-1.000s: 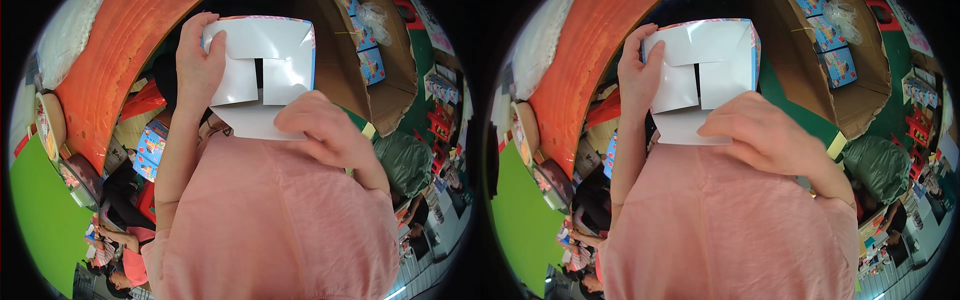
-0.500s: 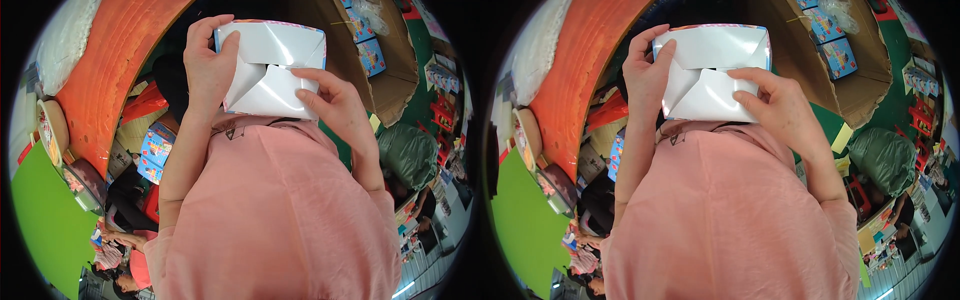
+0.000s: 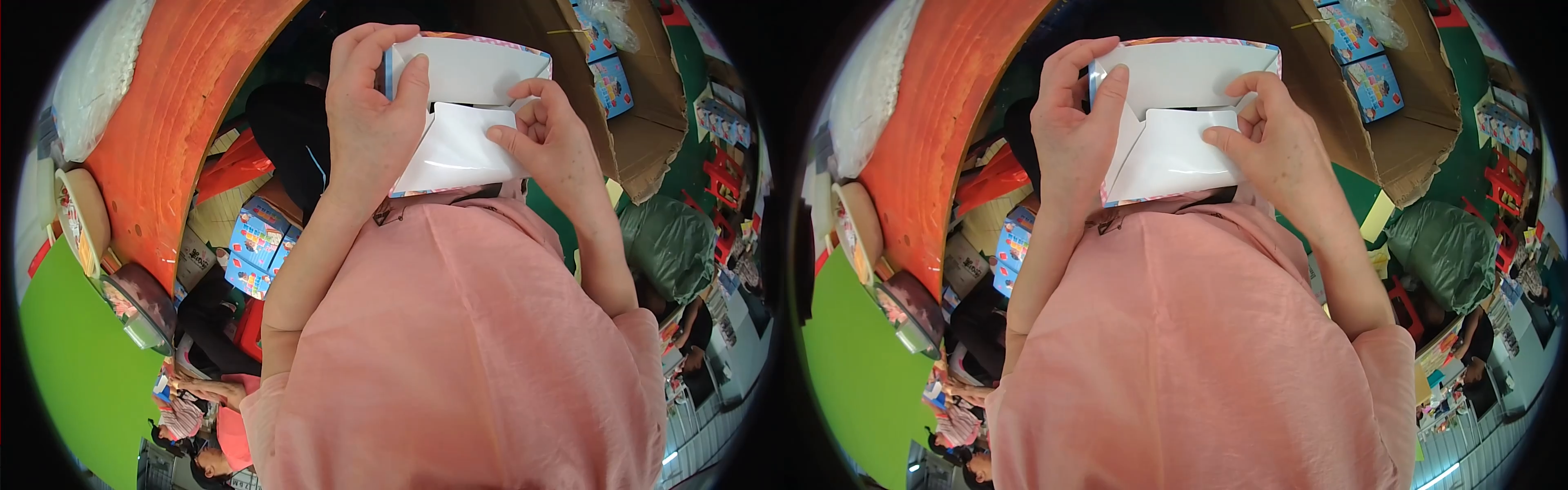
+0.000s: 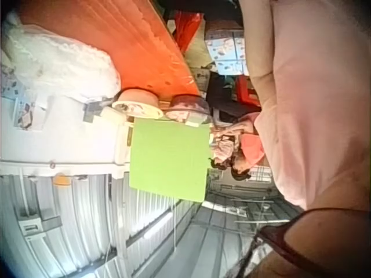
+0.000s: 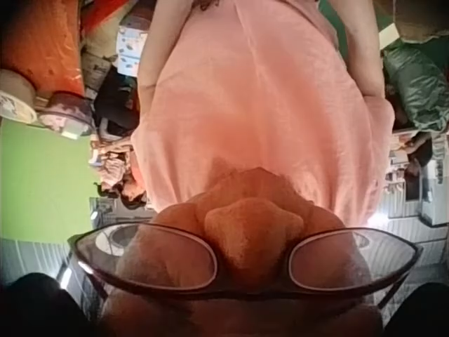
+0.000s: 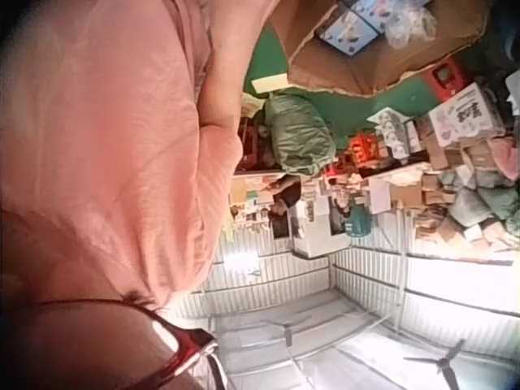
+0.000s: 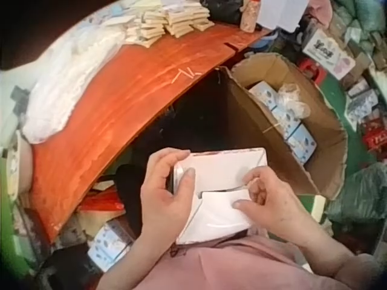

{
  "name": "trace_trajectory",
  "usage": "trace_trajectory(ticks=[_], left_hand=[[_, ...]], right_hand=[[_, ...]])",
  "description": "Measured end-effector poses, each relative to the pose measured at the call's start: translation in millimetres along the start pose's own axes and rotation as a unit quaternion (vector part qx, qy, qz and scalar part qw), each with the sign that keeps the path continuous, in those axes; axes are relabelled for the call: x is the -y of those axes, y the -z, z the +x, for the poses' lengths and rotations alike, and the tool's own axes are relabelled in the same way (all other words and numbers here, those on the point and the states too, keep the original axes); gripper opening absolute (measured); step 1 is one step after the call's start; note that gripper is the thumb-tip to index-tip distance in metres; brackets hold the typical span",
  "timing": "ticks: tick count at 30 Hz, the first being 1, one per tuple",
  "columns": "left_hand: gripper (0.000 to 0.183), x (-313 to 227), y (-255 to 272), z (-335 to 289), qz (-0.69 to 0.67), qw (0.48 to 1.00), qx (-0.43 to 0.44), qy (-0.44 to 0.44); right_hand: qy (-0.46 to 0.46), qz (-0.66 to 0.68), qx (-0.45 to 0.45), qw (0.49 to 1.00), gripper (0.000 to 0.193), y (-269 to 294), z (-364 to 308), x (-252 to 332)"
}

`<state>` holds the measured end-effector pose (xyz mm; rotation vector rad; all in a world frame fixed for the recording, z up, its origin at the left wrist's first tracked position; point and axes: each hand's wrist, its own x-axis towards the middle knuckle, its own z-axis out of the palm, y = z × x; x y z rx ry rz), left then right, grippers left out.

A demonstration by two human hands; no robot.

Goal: Folding small cardboard toy boxes and filling them with several packets of toys or snacks.

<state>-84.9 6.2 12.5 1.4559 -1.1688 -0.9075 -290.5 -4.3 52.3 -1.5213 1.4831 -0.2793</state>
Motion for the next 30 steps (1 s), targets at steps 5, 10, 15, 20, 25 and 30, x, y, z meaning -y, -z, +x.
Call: trace_trajectory(ticks=[5, 10, 15, 20, 25, 30], left_hand=[[0.029, 6, 6, -1, 0.053, 0.995, 0.039, -0.072], [0.039, -13, 21, 13, 0.203, 0.96, 0.138, -0.135], [0.041, -42, 17, 39, 0.43, 0.813, 0.268, -0.288], [0.052, -56, 15, 47, 0.479, 0.759, 0.337, -0.284], [0.034, -77, -16, 46, 0.575, 0.671, 0.369, -0.287], [0.033, -88, -29, 45, 0.605, 0.628, 0.385, -0.301]], right_hand=[[0.001, -0.007, -0.037, 0.999, 0.035, -11, -11, -2], [0.06, -0.039, -0.071, 0.995, 0.019, -16, -13, -2], [0.101, -0.045, -0.078, 0.991, 0.021, -13, -14, -8], [0.164, -0.053, -0.067, 0.983, 0.014, -12, -17, -10], [0.108, 0.033, -0.037, 0.993, 0.011, -13, -23, -21], [0.121, 0.024, -0.08, 0.989, 0.015, -20, -28, -25]])
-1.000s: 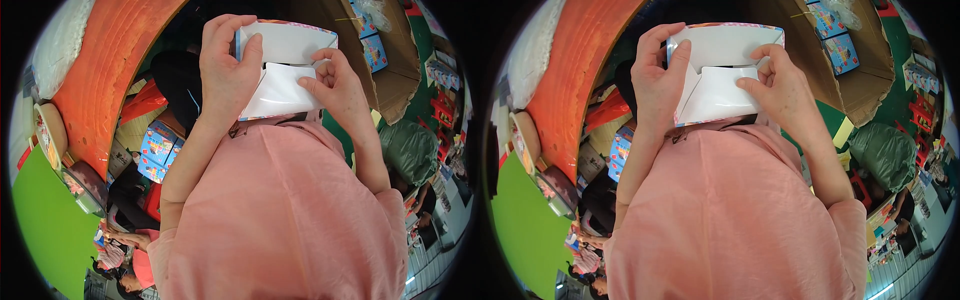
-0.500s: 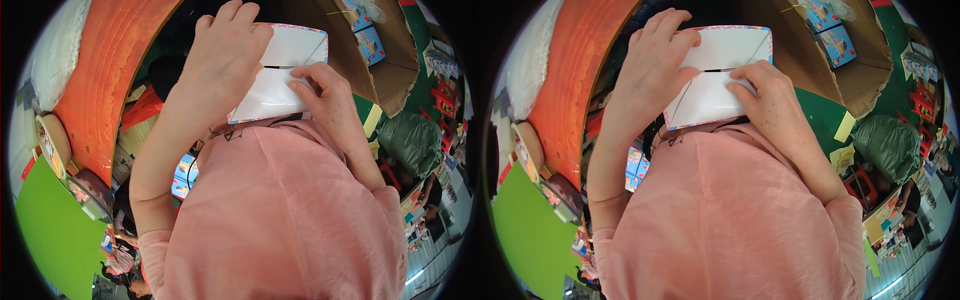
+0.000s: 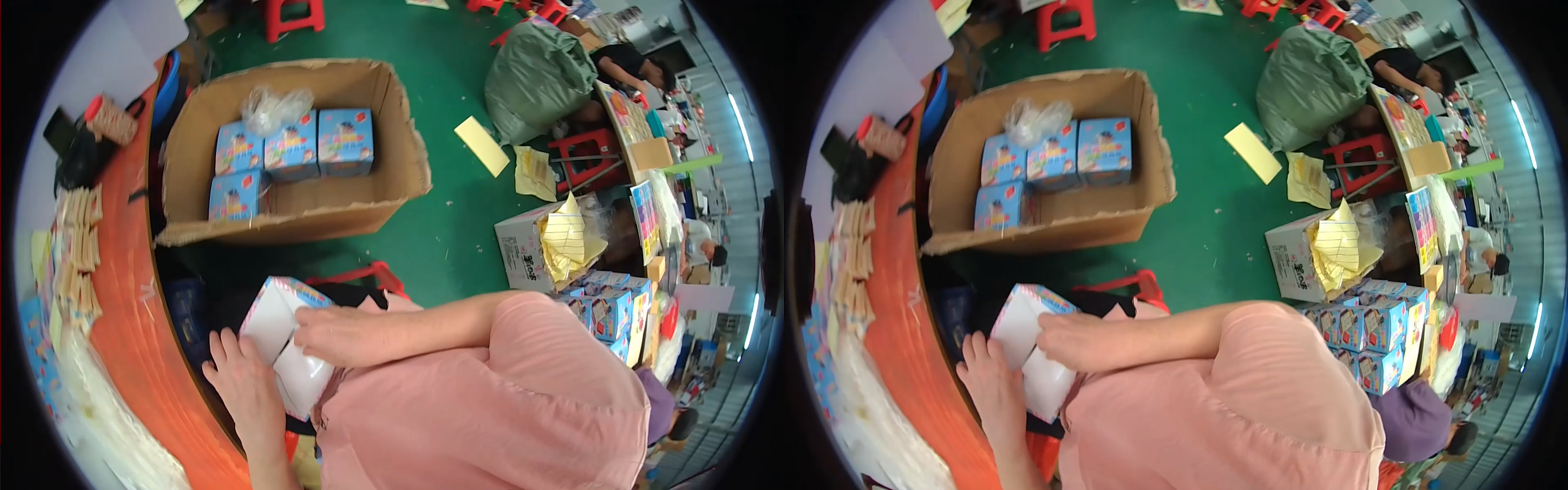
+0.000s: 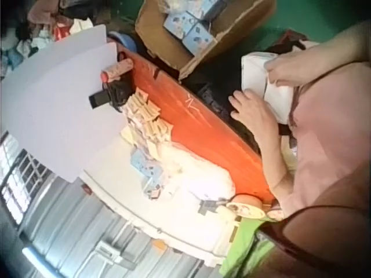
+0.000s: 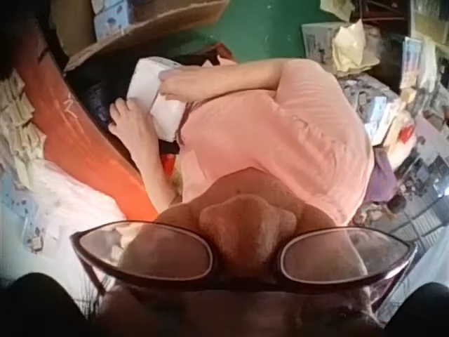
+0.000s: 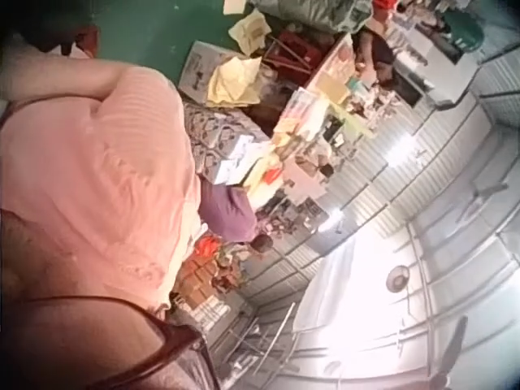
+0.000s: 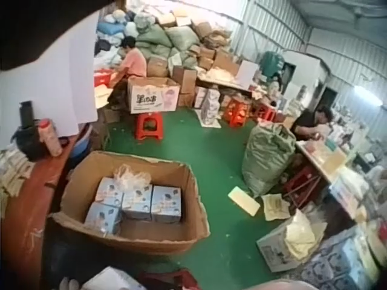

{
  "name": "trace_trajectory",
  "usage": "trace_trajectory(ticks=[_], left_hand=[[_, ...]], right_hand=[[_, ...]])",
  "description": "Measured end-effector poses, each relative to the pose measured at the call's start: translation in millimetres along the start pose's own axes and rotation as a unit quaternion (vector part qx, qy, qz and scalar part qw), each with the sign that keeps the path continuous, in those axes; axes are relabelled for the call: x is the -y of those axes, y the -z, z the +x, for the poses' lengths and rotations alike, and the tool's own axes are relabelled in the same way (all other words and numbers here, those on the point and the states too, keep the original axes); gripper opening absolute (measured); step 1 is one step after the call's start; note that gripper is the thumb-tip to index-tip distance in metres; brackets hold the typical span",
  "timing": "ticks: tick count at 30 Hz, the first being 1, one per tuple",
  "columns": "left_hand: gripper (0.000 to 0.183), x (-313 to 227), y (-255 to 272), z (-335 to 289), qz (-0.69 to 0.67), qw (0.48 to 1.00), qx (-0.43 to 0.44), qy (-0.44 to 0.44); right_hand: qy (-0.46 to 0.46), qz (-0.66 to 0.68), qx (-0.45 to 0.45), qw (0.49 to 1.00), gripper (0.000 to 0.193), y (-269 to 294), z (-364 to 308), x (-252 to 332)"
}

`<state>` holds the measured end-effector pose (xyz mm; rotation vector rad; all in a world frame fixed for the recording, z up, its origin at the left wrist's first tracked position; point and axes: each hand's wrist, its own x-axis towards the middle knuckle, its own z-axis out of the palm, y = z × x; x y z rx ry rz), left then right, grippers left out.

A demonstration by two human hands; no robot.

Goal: Folding small cardboard toy boxes and filling them with several packets of toys or snacks.

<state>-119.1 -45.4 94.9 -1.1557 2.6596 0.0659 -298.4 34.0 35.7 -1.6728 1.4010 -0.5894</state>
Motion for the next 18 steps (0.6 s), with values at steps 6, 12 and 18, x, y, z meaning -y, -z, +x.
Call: trace_trajectory(ticks=[6, 12, 18], left_hand=[[0.052, 0, 5, 8, -0.03, 0.999, 0.024, -0.012], [0.057, 10, -4, 13, -0.126, 0.992, 0.009, -0.017], [0.056, 14, -14, 18, -0.206, 0.977, 0.05, -0.027]], right_hand=[[0.015, 0.047, -0.02, 0.999, 0.018, 9, -8, -3], [0.006, 0.062, -0.043, 0.997, 0.024, 15, -23, -5], [0.012, 0.091, -0.118, 0.989, 0.025, -1, -36, -7]])
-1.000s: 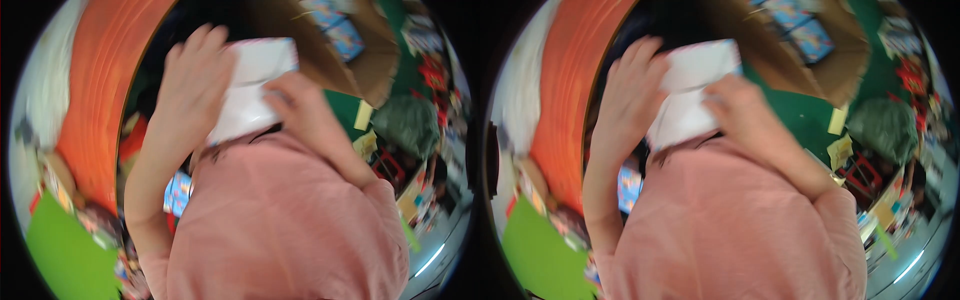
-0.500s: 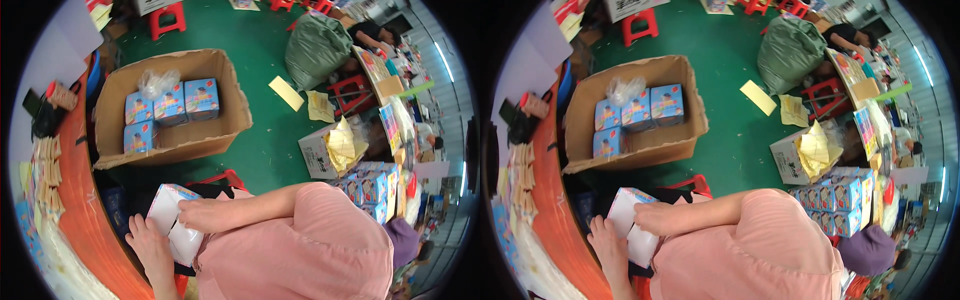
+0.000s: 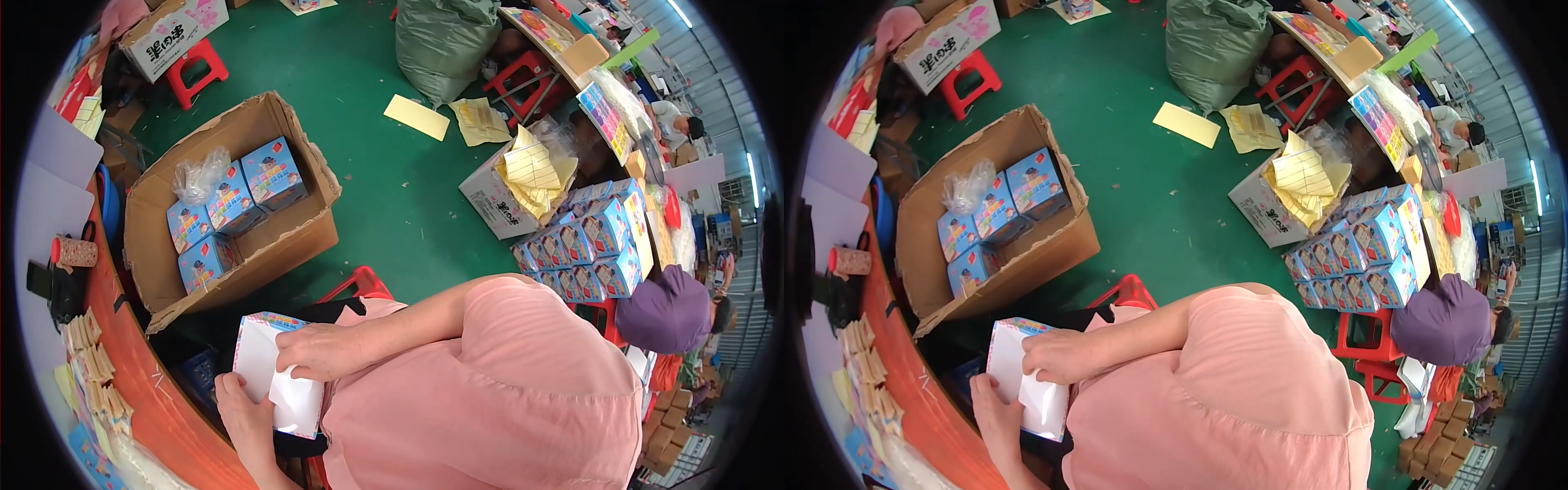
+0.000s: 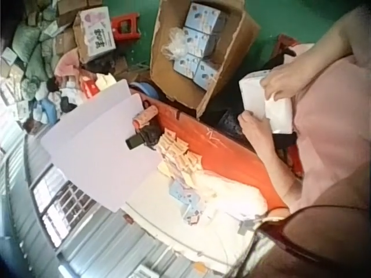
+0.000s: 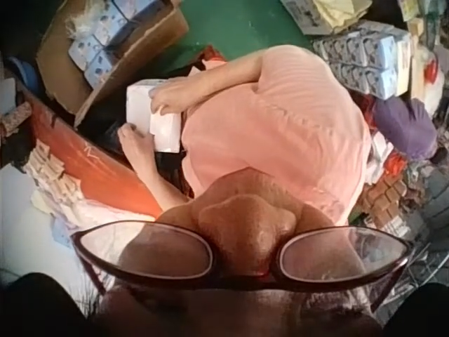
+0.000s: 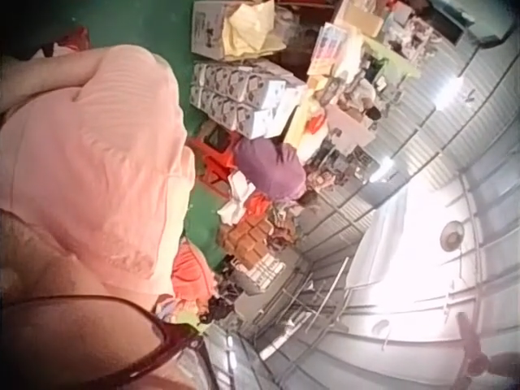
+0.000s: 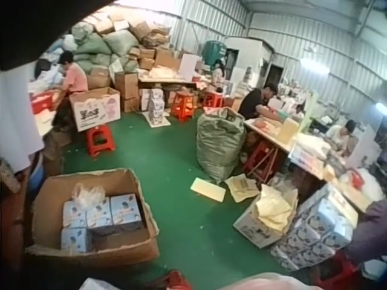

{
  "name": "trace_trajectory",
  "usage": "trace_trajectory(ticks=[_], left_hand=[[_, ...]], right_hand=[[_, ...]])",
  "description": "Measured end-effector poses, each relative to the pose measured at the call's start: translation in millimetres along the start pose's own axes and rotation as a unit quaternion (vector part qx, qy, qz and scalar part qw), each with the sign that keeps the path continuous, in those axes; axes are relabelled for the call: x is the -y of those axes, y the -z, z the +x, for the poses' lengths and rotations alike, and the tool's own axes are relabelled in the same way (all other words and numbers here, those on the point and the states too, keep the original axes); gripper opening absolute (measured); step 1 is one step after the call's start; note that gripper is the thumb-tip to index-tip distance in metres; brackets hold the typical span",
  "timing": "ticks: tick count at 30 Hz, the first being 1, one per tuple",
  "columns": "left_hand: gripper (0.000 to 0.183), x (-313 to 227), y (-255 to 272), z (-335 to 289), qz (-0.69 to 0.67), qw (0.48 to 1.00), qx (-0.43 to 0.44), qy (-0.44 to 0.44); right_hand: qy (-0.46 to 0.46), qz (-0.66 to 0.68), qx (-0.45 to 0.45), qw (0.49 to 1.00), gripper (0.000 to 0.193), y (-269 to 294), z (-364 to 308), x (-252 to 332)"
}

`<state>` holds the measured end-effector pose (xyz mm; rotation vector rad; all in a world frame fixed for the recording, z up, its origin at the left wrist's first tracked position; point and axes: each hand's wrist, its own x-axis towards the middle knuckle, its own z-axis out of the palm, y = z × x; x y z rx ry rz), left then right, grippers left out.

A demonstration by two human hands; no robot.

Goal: Folding small cardboard toy boxes and filling them with several packets of toys or snacks.

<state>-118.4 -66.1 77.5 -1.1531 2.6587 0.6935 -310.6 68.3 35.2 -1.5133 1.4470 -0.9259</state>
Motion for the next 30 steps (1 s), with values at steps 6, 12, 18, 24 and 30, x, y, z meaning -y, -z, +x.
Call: trace_trajectory(ticks=[6, 12, 18, 24, 30], left_hand=[[0.052, -3, -2, -16, 0.059, 0.992, -0.088, -0.075], [0.054, 6, -8, -35, 0.0, 0.991, -0.115, -0.065], [0.042, 5, -13, -38, -0.036, 0.975, -0.19, -0.114], [0.045, 21, -34, -45, 0.055, 0.96, -0.265, -0.077], [0.039, 24, -46, -51, 0.01, 0.96, -0.276, -0.043]], right_hand=[[-0.001, 0.037, -0.014, 0.999, 0.027, -7, -4, 8], [0.01, 0.074, 0.009, 0.997, 0.032, -6, -8, -1], [-0.032, 0.022, 0.071, 0.997, 0.039, 17, -7, 16], [-0.105, 0.042, 0.184, 0.976, 0.043, 26, 15, 9], [-0.103, 0.003, 0.233, 0.967, 0.045, 28, 30, 15]])
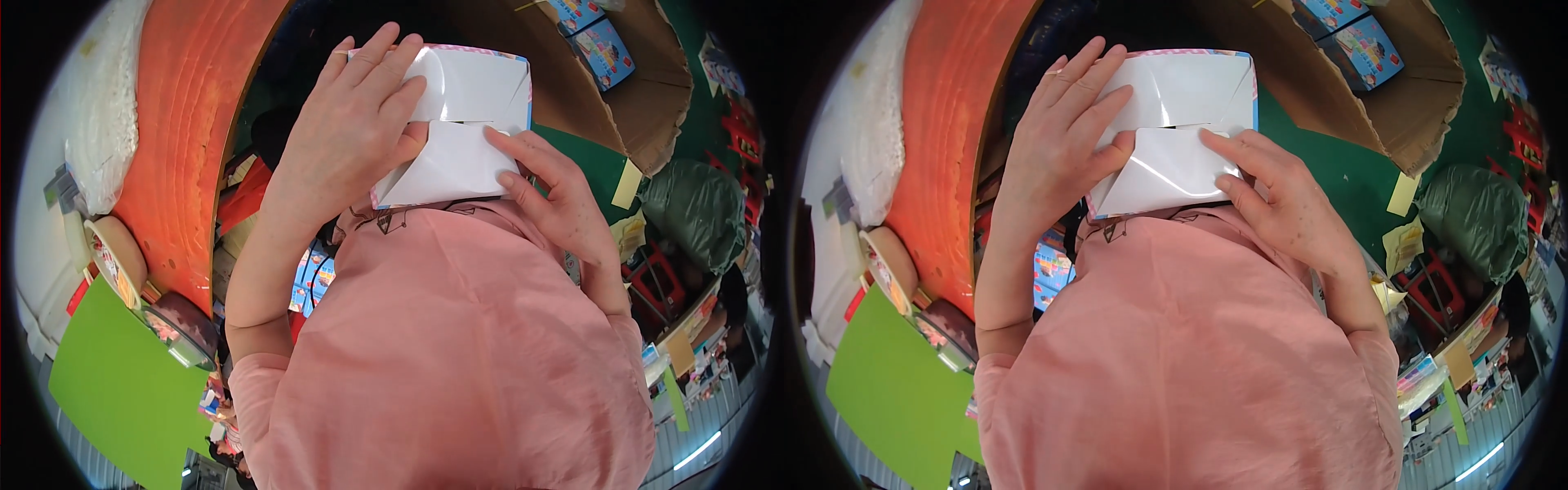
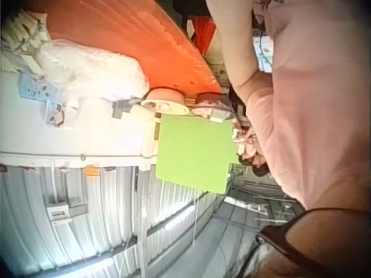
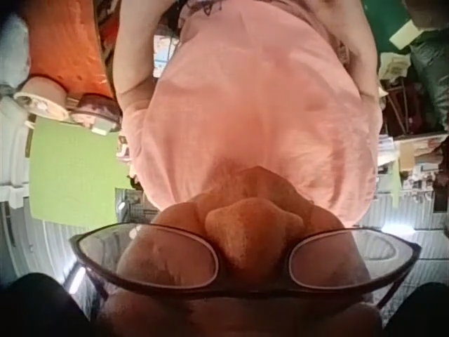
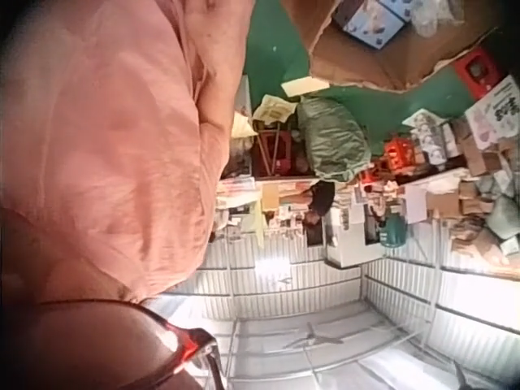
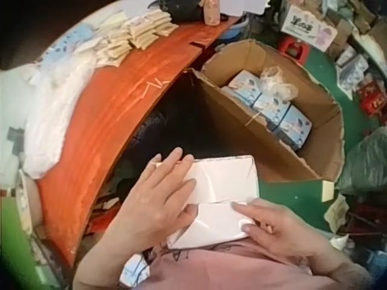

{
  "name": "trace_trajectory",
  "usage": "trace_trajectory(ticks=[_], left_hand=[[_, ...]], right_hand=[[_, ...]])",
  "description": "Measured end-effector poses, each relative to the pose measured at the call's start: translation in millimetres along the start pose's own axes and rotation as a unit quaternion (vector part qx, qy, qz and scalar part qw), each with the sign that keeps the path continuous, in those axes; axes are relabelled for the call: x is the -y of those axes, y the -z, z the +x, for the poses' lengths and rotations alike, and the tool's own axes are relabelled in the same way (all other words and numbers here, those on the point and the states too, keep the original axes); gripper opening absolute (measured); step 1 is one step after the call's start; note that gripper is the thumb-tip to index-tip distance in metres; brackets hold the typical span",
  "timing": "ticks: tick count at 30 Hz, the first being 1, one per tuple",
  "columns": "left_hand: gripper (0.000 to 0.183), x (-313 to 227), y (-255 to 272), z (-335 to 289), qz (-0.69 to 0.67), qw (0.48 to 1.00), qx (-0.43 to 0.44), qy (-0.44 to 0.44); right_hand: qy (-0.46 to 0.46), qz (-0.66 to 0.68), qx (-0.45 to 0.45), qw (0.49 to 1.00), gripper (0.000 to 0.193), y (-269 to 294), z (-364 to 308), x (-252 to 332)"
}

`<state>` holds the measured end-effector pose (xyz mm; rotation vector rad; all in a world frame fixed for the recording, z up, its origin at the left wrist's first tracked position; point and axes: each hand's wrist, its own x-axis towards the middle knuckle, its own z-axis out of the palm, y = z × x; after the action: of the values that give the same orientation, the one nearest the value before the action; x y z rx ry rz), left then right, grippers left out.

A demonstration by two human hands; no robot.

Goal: Folding small cardboard toy boxes and filling them with several packets of toys or snacks.

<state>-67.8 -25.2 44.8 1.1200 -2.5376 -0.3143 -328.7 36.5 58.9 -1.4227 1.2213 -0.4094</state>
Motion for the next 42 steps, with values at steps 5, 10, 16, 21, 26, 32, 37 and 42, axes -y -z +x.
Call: trace_trajectory(ticks=[5, 10, 16, 21, 26, 32, 37, 42], left_hand=[[0.035, -2, 2, 5, 0.008, 1.0, 0.027, 0.011], [0.038, -2, -2, 6, -0.025, 0.999, 0.028, 0.006], [0.036, 2, -15, -3, -0.096, 0.993, -0.055, 0.034], [0.036, -5, -19, -8, -0.091, 0.992, -0.077, 0.044], [0.036, -7, -23, -9, -0.092, 0.99, -0.098, 0.039], [0.035, -1, -25, -11, -0.095, 0.988, -0.123, 0.018], [0.029, -5, -24, -13, -0.076, 0.989, -0.13, 0.007], [0.022, -8, -28, -17, -0.067, 0.987, -0.144, 0.002]], right_hand=[[0.01, -0.048, -0.034, 0.998, 0.042, -5, -3, 1], [0.009, -0.095, -0.043, 0.995, 0.04, -4, 3, 11], [0.032, -0.101, -0.066, 0.992, 0.033, -17, 19, 8], [-0.062, -0.075, -0.189, 0.977, 0.024, -28, 14, 6], [-0.064, -0.154, -0.188, 0.968, 0.025, -29, 6, -1], [-0.109, -0.056, -0.161, 0.979, 0.025, -26, 18, 3], [-0.12, -0.025, -0.164, 0.979, 0.022, -25, 25, 2], [-0.141, -0.037, -0.187, 0.971, 0.021, -28, 30, 1]])
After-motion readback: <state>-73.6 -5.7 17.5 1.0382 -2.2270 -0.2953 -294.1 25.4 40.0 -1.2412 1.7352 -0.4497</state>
